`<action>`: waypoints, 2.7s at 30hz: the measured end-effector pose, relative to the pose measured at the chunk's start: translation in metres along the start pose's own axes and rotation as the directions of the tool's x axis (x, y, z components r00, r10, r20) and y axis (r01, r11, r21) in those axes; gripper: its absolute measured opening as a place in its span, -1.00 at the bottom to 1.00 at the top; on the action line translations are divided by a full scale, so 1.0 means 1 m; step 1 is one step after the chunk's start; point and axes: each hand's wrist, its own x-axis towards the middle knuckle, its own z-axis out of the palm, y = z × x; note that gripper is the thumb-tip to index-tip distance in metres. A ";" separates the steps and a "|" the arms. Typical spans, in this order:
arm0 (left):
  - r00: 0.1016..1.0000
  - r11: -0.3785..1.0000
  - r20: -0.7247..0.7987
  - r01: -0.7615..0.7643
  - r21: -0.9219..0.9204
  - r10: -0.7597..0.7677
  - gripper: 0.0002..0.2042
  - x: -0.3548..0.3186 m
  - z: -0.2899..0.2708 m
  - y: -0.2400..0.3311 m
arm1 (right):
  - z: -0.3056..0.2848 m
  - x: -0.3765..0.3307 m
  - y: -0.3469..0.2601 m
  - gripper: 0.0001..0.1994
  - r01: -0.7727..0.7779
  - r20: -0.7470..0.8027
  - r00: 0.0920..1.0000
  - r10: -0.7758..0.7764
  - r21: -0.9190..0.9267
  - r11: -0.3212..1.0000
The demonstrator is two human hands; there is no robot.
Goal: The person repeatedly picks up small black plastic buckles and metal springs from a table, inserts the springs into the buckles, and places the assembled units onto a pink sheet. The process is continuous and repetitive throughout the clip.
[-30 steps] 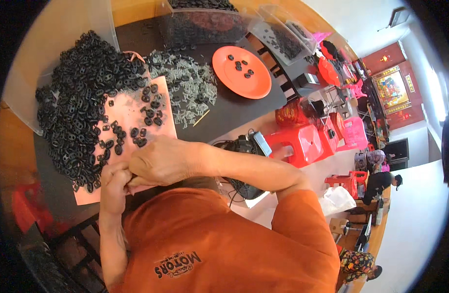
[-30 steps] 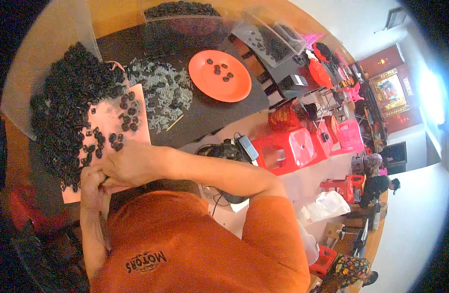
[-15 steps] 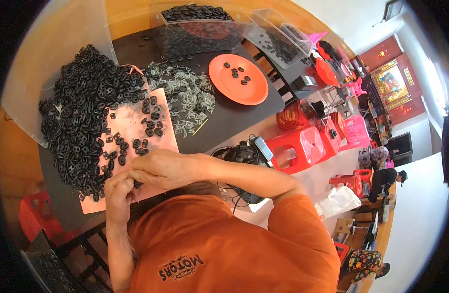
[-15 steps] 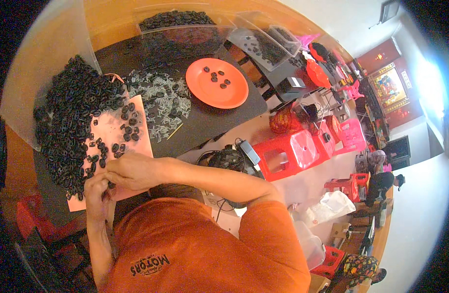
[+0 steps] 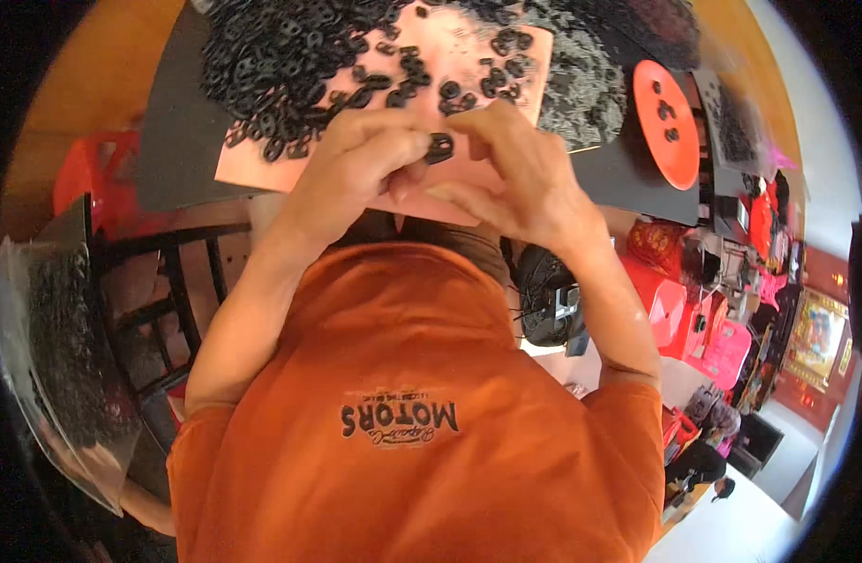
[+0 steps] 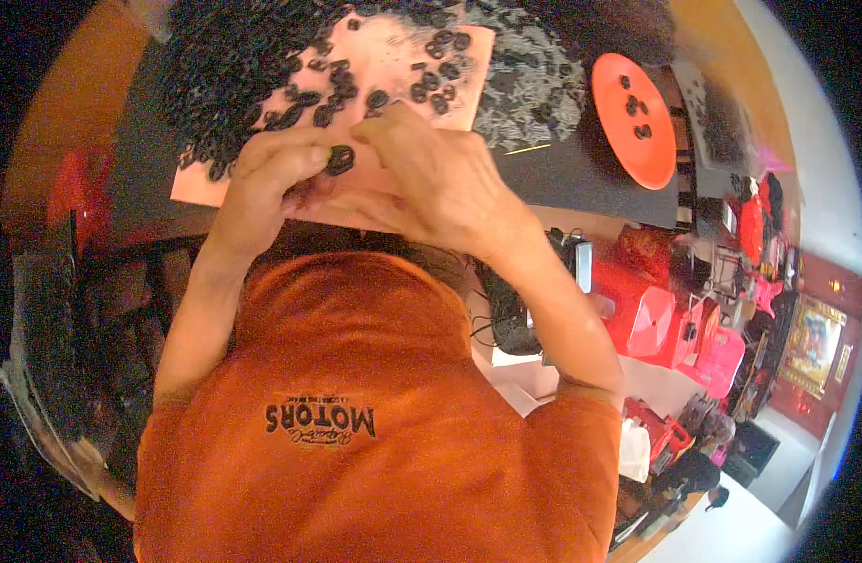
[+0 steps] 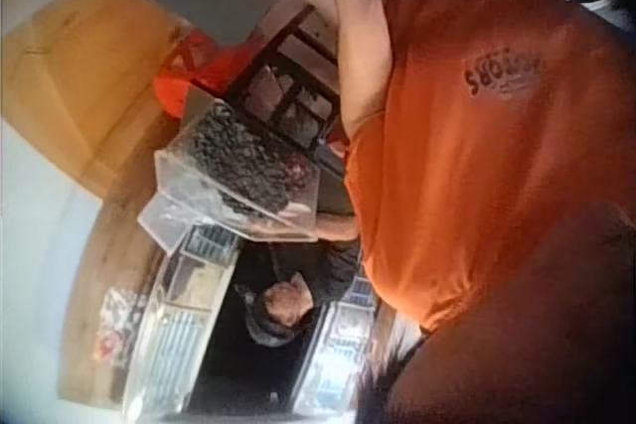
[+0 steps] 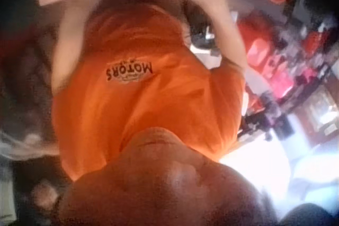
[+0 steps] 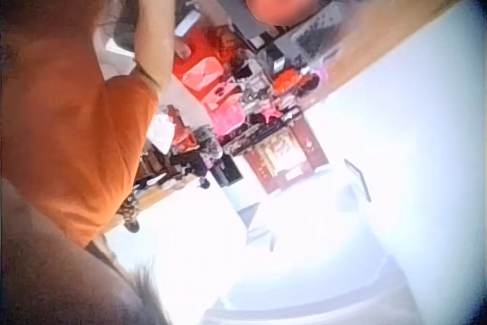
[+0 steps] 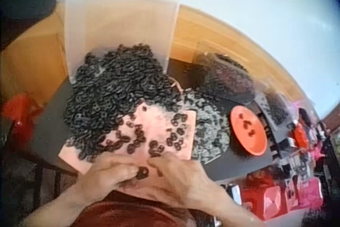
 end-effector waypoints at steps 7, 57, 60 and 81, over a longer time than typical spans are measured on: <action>0.998 0.999 0.040 -0.042 -0.004 0.042 -0.80 0.001 -0.001 -0.004 | 0.000 0.005 -0.001 -0.55 0.017 0.032 0.999 -0.018 0.033 0.999; 0.932 0.856 0.210 -0.357 0.374 0.297 -0.69 -0.009 -0.006 0.000 | -0.007 0.011 -0.014 -0.74 -0.538 0.437 0.843 0.315 0.649 0.538; 0.968 0.946 0.199 -0.204 0.254 0.155 -0.69 -0.010 -0.008 0.005 | -0.006 0.013 -0.015 -0.76 -0.472 0.374 0.880 0.295 0.606 0.640; 0.997 1.000 0.077 -0.028 0.005 0.027 -0.78 -0.011 -0.009 -0.004 | 0.009 0.014 -0.016 -0.69 0.038 0.033 0.999 -0.041 0.065 0.997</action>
